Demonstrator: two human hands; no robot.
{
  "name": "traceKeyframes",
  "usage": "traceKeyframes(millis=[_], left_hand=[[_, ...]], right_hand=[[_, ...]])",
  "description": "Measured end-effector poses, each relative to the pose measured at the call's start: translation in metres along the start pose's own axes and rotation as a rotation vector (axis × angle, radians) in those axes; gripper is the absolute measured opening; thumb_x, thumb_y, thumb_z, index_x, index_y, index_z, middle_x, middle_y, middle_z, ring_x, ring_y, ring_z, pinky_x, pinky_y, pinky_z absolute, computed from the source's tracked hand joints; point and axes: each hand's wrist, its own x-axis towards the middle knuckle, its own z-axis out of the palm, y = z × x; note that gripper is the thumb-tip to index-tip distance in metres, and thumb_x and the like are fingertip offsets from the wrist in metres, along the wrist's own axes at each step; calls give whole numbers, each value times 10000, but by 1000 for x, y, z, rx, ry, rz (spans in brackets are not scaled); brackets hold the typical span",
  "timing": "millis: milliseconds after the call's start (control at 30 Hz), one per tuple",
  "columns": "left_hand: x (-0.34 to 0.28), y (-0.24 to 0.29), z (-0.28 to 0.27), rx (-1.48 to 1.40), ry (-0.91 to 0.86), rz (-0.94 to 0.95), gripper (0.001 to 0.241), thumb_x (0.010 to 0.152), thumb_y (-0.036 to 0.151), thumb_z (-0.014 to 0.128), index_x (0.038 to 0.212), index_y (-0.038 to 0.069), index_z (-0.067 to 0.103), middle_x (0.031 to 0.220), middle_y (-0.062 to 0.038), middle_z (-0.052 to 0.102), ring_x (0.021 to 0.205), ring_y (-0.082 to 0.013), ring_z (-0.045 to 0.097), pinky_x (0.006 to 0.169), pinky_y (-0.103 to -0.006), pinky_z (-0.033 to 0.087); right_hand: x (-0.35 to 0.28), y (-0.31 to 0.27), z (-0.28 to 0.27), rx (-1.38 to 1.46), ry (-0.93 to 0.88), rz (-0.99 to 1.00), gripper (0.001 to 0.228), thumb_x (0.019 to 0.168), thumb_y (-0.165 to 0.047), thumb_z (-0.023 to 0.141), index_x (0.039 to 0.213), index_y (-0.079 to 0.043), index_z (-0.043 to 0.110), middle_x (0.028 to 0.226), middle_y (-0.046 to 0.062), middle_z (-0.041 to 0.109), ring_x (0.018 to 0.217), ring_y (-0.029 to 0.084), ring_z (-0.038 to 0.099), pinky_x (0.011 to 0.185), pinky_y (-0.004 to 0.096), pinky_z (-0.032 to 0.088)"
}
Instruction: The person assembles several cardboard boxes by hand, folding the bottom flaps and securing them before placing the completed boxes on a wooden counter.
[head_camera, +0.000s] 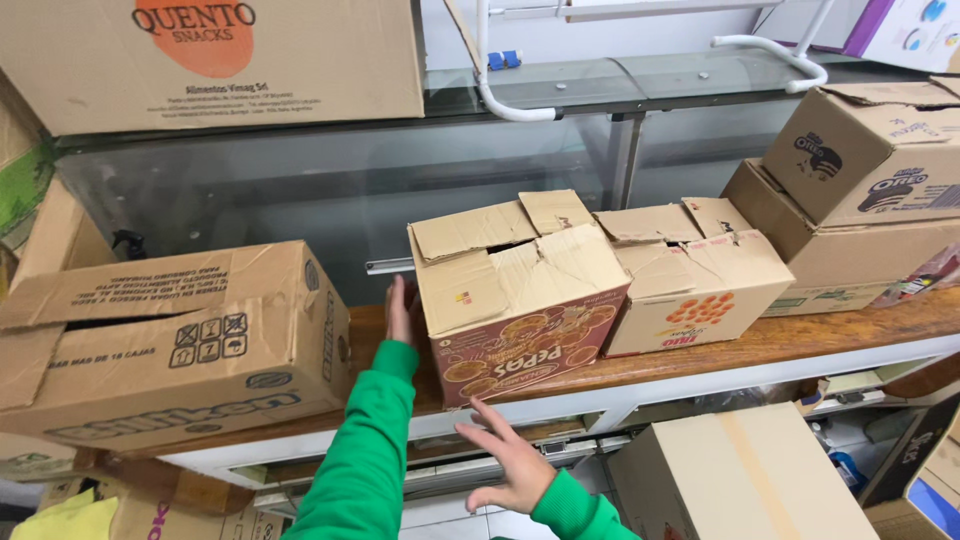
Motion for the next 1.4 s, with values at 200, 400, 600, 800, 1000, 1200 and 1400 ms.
traceKeyframes(millis=[200,400,600,800,1000,1200,1400], left_hand=[[-25,-23,-1,-62,-199,-179,798,1086,653,538,1706,159,628,1701,-146,701,1533,-327,679,1256,-494,555],[7,-61,-14,10,-158,-207,819,1089,687,565,1567,52,763,1531,-197,791,1343,-345,769,1213,-478,595],[0,-50,-4,85,-101,-115,771,1109,697,547,1458,56,798,1428,-188,823,1244,-338,790,1113,-479,619],[0,-49,-11,167,-46,-29,748,1128,707,529,1348,60,833,1325,-178,854,1145,-330,811,1013,-481,643],[9,-58,-40,237,23,64,751,1148,717,510,1238,63,868,1222,-168,885,1047,-322,832,913,-483,667],[-6,-53,-62,411,107,168,797,1135,745,405,1387,117,826,1374,-147,848,1258,-319,776,1066,-486,606],[-98,-69,-78,455,343,441,520,1205,622,382,1113,159,601,1146,-85,575,1067,-273,548,982,-472,439]], right_hand=[[-43,59,-46,-95,192,123,890,974,-760,781,1607,-138,716,1832,219,483,1685,416,492,1346,653,428],[-94,120,-93,-62,412,370,500,1001,-440,873,1437,-197,846,1699,58,672,1515,234,710,1077,362,715],[-123,153,-104,29,413,497,460,988,-434,872,1366,-172,890,1642,47,716,1360,190,818,1043,335,774],[-128,167,-109,45,352,503,446,1010,-450,848,1371,-192,895,1644,46,716,1412,187,793,1055,335,757],[-129,172,-120,44,293,505,441,1018,-456,834,1364,-191,905,1650,41,715,1445,187,777,1075,330,739],[-129,179,-130,55,306,478,411,1028,-408,831,1347,-159,899,1629,86,715,1386,191,807,1046,320,747],[-128,157,-114,23,338,516,418,1043,-416,799,1369,-171,893,1630,64,735,1425,195,781,1040,332,740]])
